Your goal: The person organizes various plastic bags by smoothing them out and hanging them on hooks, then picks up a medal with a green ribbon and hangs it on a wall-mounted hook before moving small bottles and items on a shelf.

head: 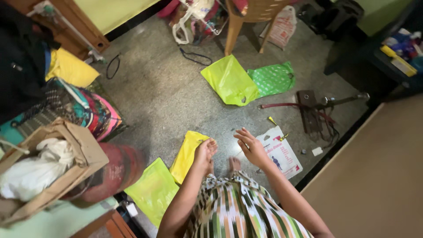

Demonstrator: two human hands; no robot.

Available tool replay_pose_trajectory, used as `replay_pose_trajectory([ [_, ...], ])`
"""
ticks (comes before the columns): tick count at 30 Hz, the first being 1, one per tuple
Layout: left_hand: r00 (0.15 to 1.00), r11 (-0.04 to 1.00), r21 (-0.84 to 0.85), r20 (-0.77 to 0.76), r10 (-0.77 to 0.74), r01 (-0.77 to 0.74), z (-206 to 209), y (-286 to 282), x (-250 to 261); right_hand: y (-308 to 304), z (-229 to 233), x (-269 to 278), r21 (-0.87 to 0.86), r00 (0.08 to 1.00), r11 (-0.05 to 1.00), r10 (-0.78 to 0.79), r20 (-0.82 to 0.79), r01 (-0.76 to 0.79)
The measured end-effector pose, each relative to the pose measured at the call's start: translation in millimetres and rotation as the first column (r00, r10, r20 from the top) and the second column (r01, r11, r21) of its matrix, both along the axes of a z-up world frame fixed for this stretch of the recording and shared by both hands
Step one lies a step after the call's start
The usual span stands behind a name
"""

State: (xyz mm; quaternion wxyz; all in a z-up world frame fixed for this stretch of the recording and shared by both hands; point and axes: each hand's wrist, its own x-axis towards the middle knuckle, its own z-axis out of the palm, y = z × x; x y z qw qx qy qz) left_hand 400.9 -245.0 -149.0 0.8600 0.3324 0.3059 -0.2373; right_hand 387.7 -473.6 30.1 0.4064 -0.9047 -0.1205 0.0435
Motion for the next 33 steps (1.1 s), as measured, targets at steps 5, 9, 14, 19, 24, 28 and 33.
replay_pose_trajectory([
  [5,0.972,0.975,0.029,-0.071,0.222,-0.220,-5,10,-9,-3,-22,25,-0.005,0.986,0.987,0.161,-0.051,-0.161],
  [9,0.941,0.947,0.024,-0.113,0.320,-0.320,-7,-4,-23,-11,-43,50,-0.054,0.954,0.955,0.286,-0.094,-0.292],
  [14,0.892,0.894,0.062,-0.073,0.447,-0.443,-12,-30,-44,-23,-73,80,-0.055,0.893,0.893,0.442,-0.080,-0.447],
  [19,0.810,0.809,0.046,0.013,0.587,-0.587,-21,-52,-64,-29,-120,103,-0.020,0.845,0.857,0.504,-0.177,-0.515],
  [24,0.695,0.692,0.095,-0.002,0.719,-0.716,-23,-69,-95,-29,-190,116,0.024,0.755,0.771,0.630,-0.181,-0.637],
  [28,0.660,0.662,0.118,-0.060,0.749,-0.740,-14,-78,-110,-22,-212,118,-0.013,0.751,0.774,0.611,-0.251,-0.634],
  [33,0.659,0.670,0.102,-0.124,0.742,-0.735,-25,-77,-111,-6,-219,107,-0.041,0.738,0.790,0.551,-0.390,-0.612],
])
